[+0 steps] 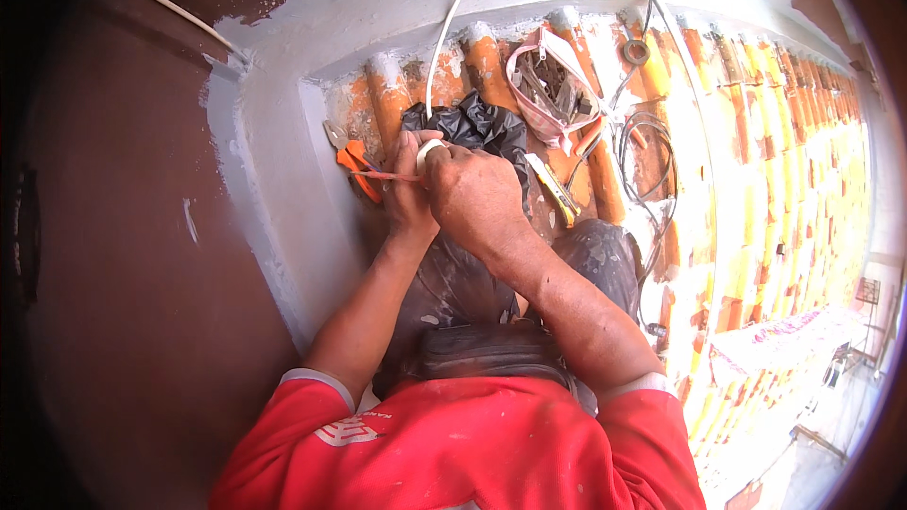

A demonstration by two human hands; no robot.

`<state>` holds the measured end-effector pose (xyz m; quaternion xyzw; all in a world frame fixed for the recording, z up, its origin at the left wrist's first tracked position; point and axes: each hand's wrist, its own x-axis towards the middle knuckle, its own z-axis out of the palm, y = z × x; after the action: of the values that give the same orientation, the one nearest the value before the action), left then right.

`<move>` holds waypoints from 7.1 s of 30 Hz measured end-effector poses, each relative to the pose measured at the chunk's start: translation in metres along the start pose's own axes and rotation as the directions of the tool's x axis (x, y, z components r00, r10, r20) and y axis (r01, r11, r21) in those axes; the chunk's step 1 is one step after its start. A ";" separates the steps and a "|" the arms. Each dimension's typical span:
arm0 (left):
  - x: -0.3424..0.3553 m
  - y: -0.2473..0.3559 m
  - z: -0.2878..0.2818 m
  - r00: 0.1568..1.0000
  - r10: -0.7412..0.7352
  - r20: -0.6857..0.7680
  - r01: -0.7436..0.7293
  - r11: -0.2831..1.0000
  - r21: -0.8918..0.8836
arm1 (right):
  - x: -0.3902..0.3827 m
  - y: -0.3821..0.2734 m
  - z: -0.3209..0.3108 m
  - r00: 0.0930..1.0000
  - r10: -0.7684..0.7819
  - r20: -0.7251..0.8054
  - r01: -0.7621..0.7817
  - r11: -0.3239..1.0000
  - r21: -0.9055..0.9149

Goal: The person strips the insulation from electrical wires using pliers, then connects the wires to a wall socket using a screwdriver. They tighten the terminal screws to secure the connections and prepare the outlet for mounting.

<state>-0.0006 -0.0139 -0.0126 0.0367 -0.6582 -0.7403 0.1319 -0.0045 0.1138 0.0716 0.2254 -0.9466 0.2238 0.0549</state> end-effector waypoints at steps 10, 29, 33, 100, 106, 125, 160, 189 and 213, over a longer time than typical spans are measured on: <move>0.009 -0.004 -0.007 0.990 -0.090 -0.108 0.059 0.964 -0.259 | 0.020 0.001 -0.020 0.975 0.218 0.039 -0.217 0.902 0.374; 0.029 -0.005 -0.041 0.942 -0.334 -0.031 0.221 0.685 -0.694 | 0.038 -0.007 0.022 0.983 -0.139 0.122 0.097 0.950 0.298; 0.033 0.008 -0.047 0.954 -0.279 -0.114 0.149 0.766 -0.626 | 0.044 -0.013 0.025 0.986 -0.167 0.019 0.147 0.911 0.385; 0.001 0.012 -0.140 0.834 -0.547 -0.077 0.379 0.668 -0.641 | 0.198 0.082 0.099 0.976 0.143 0.166 -0.167 0.975 0.144; -0.019 0.008 -0.133 0.734 -0.666 -0.131 0.543 0.692 -0.475 | 0.118 0.055 0.066 0.929 0.054 0.365 -0.251 0.818 0.518; -0.012 0.037 -0.121 0.843 -0.521 -0.134 0.402 0.776 -0.485 | 0.040 0.043 0.086 0.932 -0.110 0.344 0.043 0.979 0.197; -0.004 0.091 -0.050 0.939 -0.342 -0.032 0.275 0.805 -0.525 | -0.025 0.058 0.008 0.967 0.253 0.037 -0.230 0.796 0.560; -0.001 0.150 -0.100 0.933 -0.106 -0.345 0.049 0.984 -0.171 | 0.101 -0.069 0.152 0.835 -0.047 0.548 0.162 0.973 -0.163; -0.019 0.154 -0.074 0.962 0.065 -0.265 -0.006 0.976 0.217 | -0.008 -0.023 -0.035 0.773 -0.219 0.595 -0.570 0.172 0.804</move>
<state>0.0571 -0.0961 0.1269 0.1396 -0.7105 -0.6505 0.2291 0.0137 0.1140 0.1102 0.1433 -0.5656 0.6903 -0.4278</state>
